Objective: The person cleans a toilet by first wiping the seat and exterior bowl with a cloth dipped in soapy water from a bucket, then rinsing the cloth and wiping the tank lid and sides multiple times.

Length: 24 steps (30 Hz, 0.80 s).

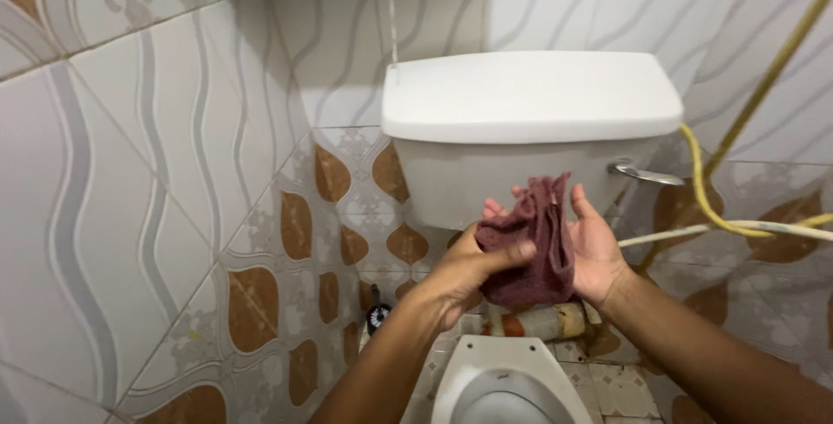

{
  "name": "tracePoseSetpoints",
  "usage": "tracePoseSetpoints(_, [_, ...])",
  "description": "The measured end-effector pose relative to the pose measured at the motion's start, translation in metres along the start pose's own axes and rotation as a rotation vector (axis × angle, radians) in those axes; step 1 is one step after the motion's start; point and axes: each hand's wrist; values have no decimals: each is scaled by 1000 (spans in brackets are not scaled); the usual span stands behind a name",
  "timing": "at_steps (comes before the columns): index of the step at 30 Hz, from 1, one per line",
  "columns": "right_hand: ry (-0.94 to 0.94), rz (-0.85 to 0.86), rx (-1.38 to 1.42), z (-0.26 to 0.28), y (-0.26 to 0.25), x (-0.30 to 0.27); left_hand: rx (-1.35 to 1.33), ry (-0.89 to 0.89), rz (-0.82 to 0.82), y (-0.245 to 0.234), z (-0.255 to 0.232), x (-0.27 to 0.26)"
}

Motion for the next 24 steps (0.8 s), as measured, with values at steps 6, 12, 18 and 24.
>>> tracePoseSetpoints(6, [55, -63, -332, 14, -12, -32, 60, -77, -139, 21, 12, 4])
tracePoseSetpoints(12, [170, -46, -382, 27, 6, -42, -16, -175, -421, 45, -7, -11])
tracePoseSetpoints(18, [334, -373, -722, 28, 24, -29, -12, -45, -353, 24, -15, 4])
tracePoseSetpoints(24, [237, -272, -825, 59, 30, 19, -334, -160, -512, 5, -47, 23])
Point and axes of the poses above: each hand's wrist, its own x-axis towards the middle knuckle, its own y-axis out of the palm, z = x × y, and after that the axes turned 9 degrees about -x, right-handed
